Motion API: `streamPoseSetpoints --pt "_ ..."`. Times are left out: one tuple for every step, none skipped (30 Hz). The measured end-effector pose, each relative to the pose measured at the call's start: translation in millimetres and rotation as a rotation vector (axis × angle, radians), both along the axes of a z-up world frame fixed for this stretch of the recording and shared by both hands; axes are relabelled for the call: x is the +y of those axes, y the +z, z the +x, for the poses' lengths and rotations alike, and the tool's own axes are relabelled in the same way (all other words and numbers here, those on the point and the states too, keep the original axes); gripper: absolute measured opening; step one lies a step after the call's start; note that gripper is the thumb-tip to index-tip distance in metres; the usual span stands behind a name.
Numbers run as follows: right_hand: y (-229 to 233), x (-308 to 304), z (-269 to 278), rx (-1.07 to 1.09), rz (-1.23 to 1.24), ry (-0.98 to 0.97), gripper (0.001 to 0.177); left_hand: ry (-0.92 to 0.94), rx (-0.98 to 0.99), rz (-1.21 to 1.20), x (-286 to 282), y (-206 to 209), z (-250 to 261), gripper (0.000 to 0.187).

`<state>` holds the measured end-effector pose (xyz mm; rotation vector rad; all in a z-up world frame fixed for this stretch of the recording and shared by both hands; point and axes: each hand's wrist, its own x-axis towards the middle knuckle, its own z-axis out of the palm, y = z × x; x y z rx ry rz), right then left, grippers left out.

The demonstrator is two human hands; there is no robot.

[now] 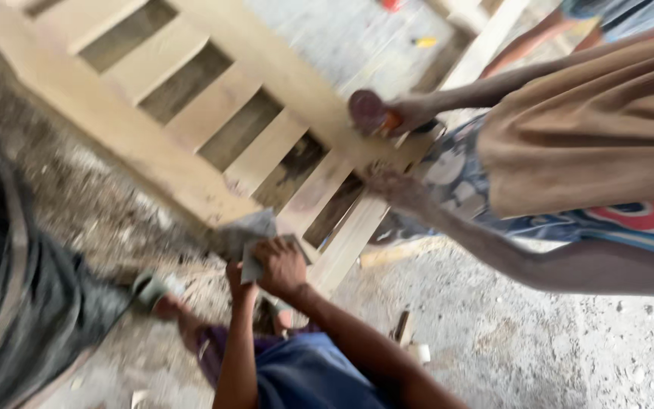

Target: The person sands a wooden headboard frame using a sanding block. They move around the frame to sand different sections, including the side rails and the top edge. Another person is visible in the background sanding a different piece of furniture.

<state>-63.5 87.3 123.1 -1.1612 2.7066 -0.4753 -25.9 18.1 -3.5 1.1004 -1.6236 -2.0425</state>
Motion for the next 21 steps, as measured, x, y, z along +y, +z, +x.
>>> streamPoseSetpoints --pt "0 1 2 0.005 -0.009 0.006 0.046 0.003 -0.001 -0.005 -1 4 -4 0.039" --pt "0 -7 -10 0.015 0.031 0.001 0.049 0.004 0.001 -0.015 -1 3 -8 0.040" --pt "-2 -21 -13 0.006 0.063 -0.003 0.052 -0.001 0.010 -0.040 -4 -2 -17 0.041" --pt "0 -30 -17 -0.003 0.094 -0.009 0.056 -0.008 0.028 -0.061 -7 -10 -26 0.042" --pt "6 -39 -16 -0.061 0.148 -0.026 0.061 -0.021 0.017 -0.078 -12 -18 -15 0.043" --pt "11 -49 -27 -0.119 0.202 -0.041 0.067 -0.029 0.017 -0.089 -20 -26 -8 0.044" --pt "14 -50 -29 -0.151 0.186 -0.077 0.061 -0.043 0.017 -0.111 -22 -35 -5 0.045" --pt "16 -47 -21 -0.182 0.173 -0.113 0.056 -0.063 0.013 -0.144 -23 -42 17 0.046" --pt "18 -43 -15 -0.142 0.131 -0.102 0.056 -0.071 0.025 -0.175 -27 -47 17 0.047" --pt "19 -39 -8 -0.101 0.090 -0.093 0.056 -0.159 0.022 -0.393 -30 -48 25 0.049" --pt "18 -39 -14 -0.038 0.044 -0.076 0.056 -0.237 0.039 -0.617 -34 -49 17 0.050" --pt "16 -41 -21 -0.035 0.025 -0.072 0.057 -0.313 0.053 -0.841 -39 -49 7 0.052" --pt "14 -39 -17 -0.048 0.012 -0.071 0.058 -0.276 0.051 -0.656 -39 -47 11 0.057" --pt "13 -38 -14 -0.061 -0.002 -0.071 0.059 -0.238 0.048 -0.471 -38 -45 12 0.062" --pt "11 -35 -6 -0.087 0.006 -0.091 0.056 -0.213 0.028 -0.278 -34 -44 25 0.067" --pt "9 -34 -5 -0.112 0.013 -0.110 0.054 -0.110 0.270 0.227 -32 -43 33 0.061" --pt "6 -33 -14 -0.111 0.015 -0.124 0.052 -0.058 0.370 0.444 -31 -44 21 0.060" --pt "5 -29 -11 -0.091 -0.005 -0.102 0.054 -0.029 0.425 0.566 -30 -44 16 0.059" --pt "3 -26 -10 -0.061 -0.027 -0.077 0.056 -0.058 0.342 0.397 -31 -45 11 0.057" --pt "-1 -24 -12 -0.031 -0.048 -0.051 0.059 -0.090 0.240 0.184 -32 -47 5 0.056" --pt "-7 -20 -9 -0.033 -0.049 -0.041 0.057 -0.125 0.142 0.011 -30 -44 12 0.055"
